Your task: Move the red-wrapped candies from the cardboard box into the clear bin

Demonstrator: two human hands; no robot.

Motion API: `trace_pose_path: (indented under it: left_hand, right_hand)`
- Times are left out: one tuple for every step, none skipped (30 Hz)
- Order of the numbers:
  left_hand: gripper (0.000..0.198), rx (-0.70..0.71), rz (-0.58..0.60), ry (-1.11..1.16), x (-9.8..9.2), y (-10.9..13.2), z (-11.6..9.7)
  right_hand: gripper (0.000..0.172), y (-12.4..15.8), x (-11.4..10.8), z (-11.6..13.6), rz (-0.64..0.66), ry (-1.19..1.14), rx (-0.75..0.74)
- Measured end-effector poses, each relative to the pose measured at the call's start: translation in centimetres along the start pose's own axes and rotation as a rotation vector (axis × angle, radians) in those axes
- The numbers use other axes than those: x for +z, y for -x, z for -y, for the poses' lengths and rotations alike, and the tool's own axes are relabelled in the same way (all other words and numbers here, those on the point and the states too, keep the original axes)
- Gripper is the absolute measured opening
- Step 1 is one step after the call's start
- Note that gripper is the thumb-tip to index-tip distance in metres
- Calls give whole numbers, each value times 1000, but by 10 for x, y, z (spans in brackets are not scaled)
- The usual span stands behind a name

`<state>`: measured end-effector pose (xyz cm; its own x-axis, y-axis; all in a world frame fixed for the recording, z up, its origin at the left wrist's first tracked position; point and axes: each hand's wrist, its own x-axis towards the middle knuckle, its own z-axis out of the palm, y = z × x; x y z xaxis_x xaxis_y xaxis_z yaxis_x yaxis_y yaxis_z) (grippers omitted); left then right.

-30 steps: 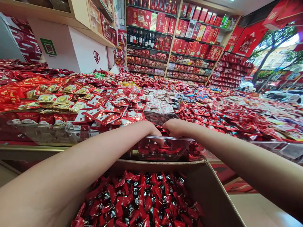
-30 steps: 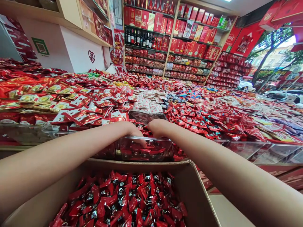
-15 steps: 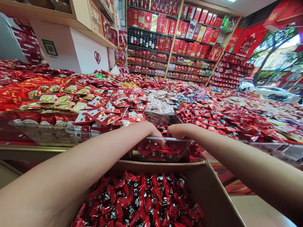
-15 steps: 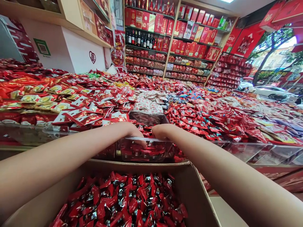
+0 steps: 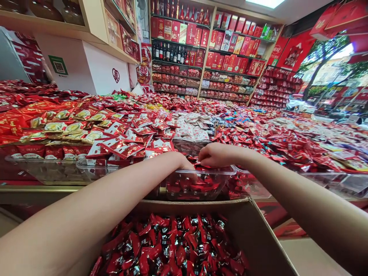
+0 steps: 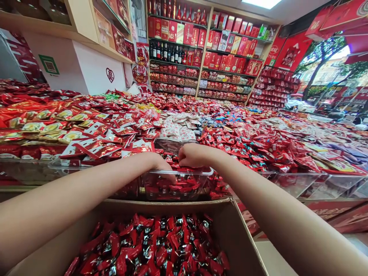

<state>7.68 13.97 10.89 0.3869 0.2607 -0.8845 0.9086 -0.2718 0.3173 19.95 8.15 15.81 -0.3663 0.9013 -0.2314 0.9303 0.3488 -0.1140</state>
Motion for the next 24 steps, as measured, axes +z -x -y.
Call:
trace_pose_path:
  left_hand:
    - [24, 1, 0, 3, -1, -3, 1]
    - [23, 2, -3, 4, -2, -6, 3]
    - [23, 5, -10, 3, -3, -10, 4]
    - [23, 9, -20, 0, -3, -13, 5]
    - [23, 14, -32, -5, -4, -15, 5]
    - [24, 17, -45, -12, -5, -17, 5]
    - [24, 18, -56, -19, -5, -17, 5]
    - [24, 16, -66, -26, -5, -17, 5]
    - [24, 12, -73, -33, -6, -16, 5]
    - [24, 5, -78, -40, -5, -15, 4]
    - [24, -2, -83, -45, -5, -13, 4]
    - [23, -8, -88, -48, -4, -10, 3]
    - [23, -13, -95, -50, -4, -8, 2]
    - [23, -16, -101, -50, -3, -6, 2]
    - [23, -20, -102, -49, -2, -5, 2]
    - [23, -23, -98, -43, -2, -4, 1]
    - [24, -28, -88, -36, -1, -3, 1]
    - [24, -34, -71, -25, -1, -3, 1]
    - [25, -40, -49, -12, -1, -3, 1]
    - [26, -46, -26, 2, -1, -3, 2]
    - [26, -53, -4, 17, -1, -3, 2]
    - [27, -60, 15, 31, -1, -4, 3]
    - [27, -68, 30, 43, -1, -4, 3]
    - [27, -77, 41, 54, -2, -4, 4]
  right_hand:
    - [19, 15, -5, 4, -36, -70, -59]
    - [20, 30, -5, 8, -29, -156, -123]
    - [21, 44, -1, 12, 29, -244, -177]
    - [21, 55, 10, 17, 125, -328, -226]
    - [23, 63, 26, 21, 245, -394, -264]
    - [24, 67, 49, 25, 352, -435, -290]
    - [26, 68, 75, 28, 393, -417, -281]
    - [28, 65, 103, 30, 415, -352, -238]
    - [30, 61, 133, 31, 430, -221, -177]
    - [31, 55, 161, 30, 503, -94, -118]
    - [31, 50, 187, 29, 558, -33, -96]
    - [27, 45, 210, 27, 587, -54, -95]
    - [22, 41, 229, 25, 590, -98, -65]
    - [16, 38, 244, 22, 573, -170, -32]
    - [12, 37, 255, 20, 532, -271, 8]
    - [10, 38, 263, 18, 475, -377, 46]
    - [9, 39, 267, 16, 417, -477, 69]
    - [11, 41, 269, 14, 360, -561, 78]
    - [15, 43, 269, 12, 313, -623, 74]
    - [19, 45, 268, 11, 278, -660, 64]
    - [23, 47, 266, 10, 255, -675, 54]
    - [25, 48, 263, 9, 238, -678, 49]
    - [26, 48, 260, 9, 221, -687, 46]
    - [26, 49, 258, 9, 204, -695, 44]
